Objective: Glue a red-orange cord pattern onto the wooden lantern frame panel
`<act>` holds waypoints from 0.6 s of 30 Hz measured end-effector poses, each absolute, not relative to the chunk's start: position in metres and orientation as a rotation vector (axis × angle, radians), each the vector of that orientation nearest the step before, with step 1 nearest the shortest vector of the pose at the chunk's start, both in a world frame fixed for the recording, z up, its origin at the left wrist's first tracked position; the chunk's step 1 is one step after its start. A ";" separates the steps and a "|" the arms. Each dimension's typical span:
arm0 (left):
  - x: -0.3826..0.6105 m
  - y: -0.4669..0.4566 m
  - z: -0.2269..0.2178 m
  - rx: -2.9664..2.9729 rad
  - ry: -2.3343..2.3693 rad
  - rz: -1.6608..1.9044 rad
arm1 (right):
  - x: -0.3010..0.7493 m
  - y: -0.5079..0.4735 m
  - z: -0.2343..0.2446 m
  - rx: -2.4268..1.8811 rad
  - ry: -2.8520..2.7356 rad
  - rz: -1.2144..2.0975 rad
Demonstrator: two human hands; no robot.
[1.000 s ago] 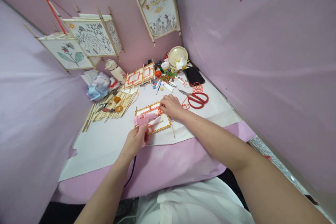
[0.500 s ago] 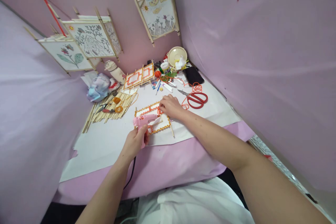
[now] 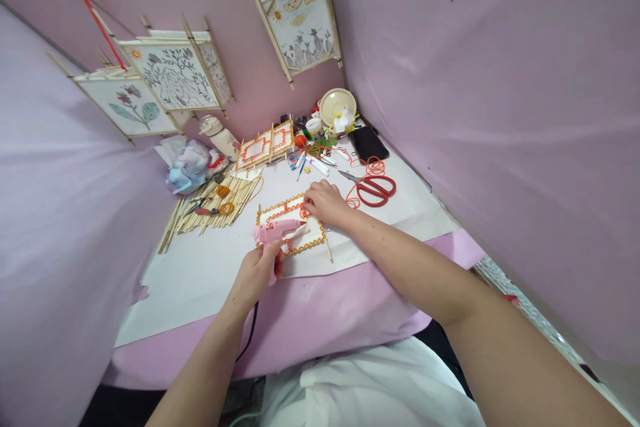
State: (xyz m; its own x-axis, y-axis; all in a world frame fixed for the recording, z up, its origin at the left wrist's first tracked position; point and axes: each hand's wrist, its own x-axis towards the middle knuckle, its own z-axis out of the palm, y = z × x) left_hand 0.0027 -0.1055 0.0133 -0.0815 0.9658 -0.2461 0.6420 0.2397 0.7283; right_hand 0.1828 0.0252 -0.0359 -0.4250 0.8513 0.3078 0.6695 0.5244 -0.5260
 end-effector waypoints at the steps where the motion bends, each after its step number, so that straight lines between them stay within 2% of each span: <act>1: 0.003 -0.105 0.013 1.478 1.805 0.582 | 0.183 0.025 -0.036 -1.234 -2.225 0.442; 18: 0.002 -0.110 0.013 1.419 1.798 0.588 | 0.183 0.025 -0.035 -1.234 -2.230 0.442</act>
